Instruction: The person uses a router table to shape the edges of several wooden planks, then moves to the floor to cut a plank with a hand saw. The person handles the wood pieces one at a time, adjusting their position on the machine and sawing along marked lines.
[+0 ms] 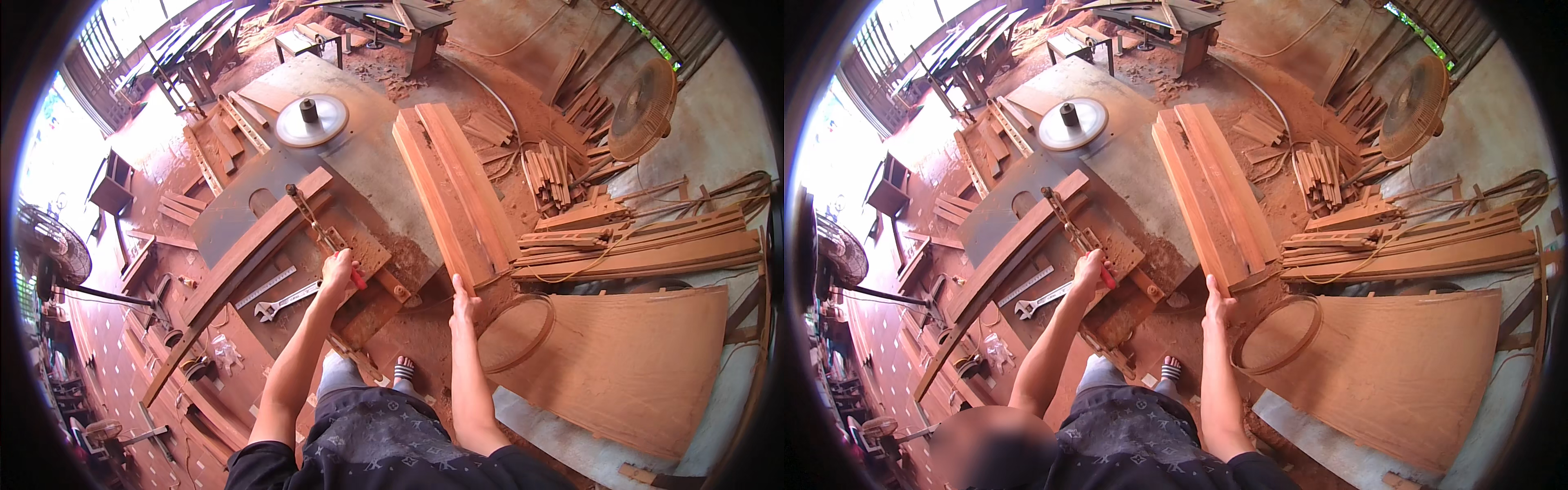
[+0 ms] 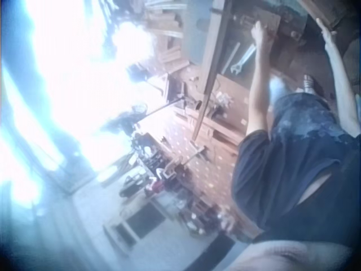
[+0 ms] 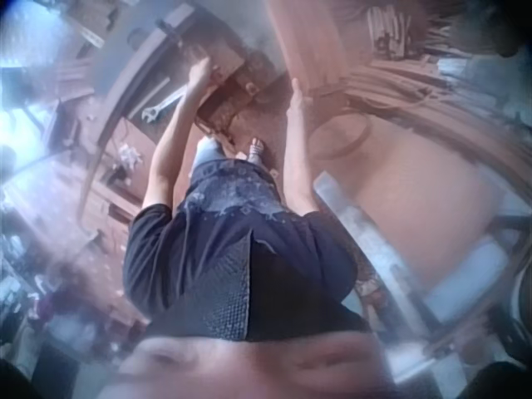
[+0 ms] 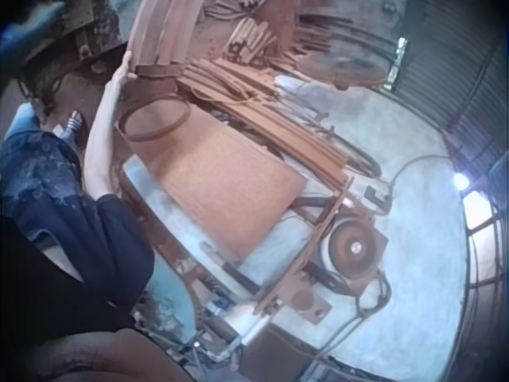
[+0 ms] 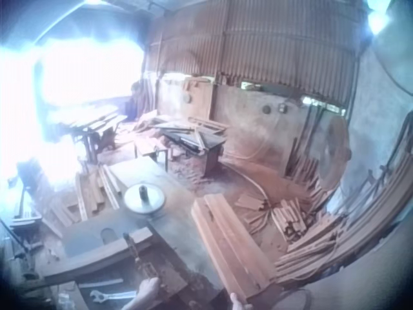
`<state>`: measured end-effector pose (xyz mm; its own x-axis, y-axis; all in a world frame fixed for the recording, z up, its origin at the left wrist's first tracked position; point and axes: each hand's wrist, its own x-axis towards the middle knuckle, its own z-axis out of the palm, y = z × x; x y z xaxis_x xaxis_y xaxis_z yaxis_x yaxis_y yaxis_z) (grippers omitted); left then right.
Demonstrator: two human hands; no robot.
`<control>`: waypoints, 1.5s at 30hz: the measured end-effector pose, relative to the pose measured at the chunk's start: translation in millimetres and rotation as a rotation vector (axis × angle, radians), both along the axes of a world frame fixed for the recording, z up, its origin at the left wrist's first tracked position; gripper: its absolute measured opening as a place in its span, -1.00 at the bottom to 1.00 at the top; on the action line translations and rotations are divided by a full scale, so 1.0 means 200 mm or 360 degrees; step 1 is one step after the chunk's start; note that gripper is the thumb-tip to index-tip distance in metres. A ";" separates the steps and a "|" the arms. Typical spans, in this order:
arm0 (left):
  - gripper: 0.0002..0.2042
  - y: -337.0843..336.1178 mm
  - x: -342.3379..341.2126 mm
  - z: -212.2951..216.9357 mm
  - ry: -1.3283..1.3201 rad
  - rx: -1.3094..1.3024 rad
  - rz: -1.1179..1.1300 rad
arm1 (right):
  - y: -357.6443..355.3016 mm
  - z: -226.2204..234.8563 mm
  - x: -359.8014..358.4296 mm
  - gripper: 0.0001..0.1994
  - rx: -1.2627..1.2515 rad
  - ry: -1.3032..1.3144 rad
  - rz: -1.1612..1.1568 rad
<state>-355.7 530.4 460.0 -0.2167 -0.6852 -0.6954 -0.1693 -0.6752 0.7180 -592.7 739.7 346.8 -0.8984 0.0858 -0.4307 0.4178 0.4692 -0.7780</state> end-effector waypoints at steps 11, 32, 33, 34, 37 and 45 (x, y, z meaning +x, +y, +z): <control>-0.71 0.02 0.03 0.04 -0.0029 -0.0019 0.0076 | -0.33 0.39 0.16 -0.16 -0.0444 -0.0135 -0.0344; -0.29 -0.07 0.28 0.17 -0.0383 -0.0318 -0.0588 | -0.81 0.62 0.87 -0.61 0.0239 0.0236 0.2045; -0.34 -0.08 0.30 0.23 -0.0622 -0.0474 -0.0768 | -0.83 0.59 0.85 -0.60 0.0241 0.0270 0.2061; -0.39 -0.11 0.34 0.26 -0.0818 -0.0788 -0.0641 | -0.84 0.56 0.84 -0.59 0.0243 0.0298 0.2074; -0.52 -0.23 0.57 0.29 -0.1381 -0.1710 -0.0227 | -0.90 0.58 0.87 -0.62 0.0282 0.0255 0.2053; 0.10 -0.79 1.22 0.02 -0.1934 -0.1651 -0.0687 | -1.16 0.59 0.96 -0.62 0.0190 0.0205 0.2083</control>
<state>-111.8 372.9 463.3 -0.2081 -0.9734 0.0960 -0.9683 0.2189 0.1201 -400.7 508.5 464.3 -0.3796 -0.8403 -0.3870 -0.4674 0.5352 -0.7036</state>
